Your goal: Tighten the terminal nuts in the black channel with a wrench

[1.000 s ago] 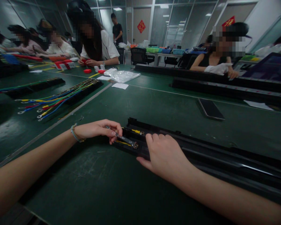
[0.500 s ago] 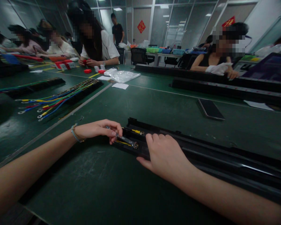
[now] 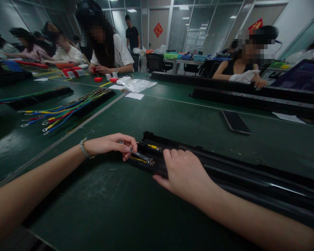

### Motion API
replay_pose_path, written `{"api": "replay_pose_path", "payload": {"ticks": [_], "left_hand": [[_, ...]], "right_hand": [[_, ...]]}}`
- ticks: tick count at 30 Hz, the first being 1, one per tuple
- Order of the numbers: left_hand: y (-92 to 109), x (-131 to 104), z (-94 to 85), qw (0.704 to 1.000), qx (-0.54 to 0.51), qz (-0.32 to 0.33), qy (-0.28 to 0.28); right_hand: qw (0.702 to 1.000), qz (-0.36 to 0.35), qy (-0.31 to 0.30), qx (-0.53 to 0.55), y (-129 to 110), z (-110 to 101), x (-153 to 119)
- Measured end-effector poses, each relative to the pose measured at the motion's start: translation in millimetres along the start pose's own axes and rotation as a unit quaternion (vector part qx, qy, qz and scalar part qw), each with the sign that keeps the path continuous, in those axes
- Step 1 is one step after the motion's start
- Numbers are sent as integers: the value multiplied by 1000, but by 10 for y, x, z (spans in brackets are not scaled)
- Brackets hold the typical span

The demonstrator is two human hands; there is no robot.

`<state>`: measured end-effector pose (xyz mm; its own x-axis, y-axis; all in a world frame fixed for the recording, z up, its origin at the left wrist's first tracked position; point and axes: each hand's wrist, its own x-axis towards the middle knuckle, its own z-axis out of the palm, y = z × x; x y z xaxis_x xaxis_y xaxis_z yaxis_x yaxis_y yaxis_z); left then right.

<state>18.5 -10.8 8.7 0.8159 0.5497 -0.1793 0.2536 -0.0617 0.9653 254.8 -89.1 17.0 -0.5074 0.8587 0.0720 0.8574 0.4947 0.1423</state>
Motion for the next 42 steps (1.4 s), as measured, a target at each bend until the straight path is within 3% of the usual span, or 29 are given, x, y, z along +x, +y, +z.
{"api": "replay_pose_path", "payload": {"ticks": [42], "left_hand": [[21, 8, 22, 1000, 7, -11, 13]], "right_hand": [[1000, 1, 7, 1, 3, 14, 10]]}}
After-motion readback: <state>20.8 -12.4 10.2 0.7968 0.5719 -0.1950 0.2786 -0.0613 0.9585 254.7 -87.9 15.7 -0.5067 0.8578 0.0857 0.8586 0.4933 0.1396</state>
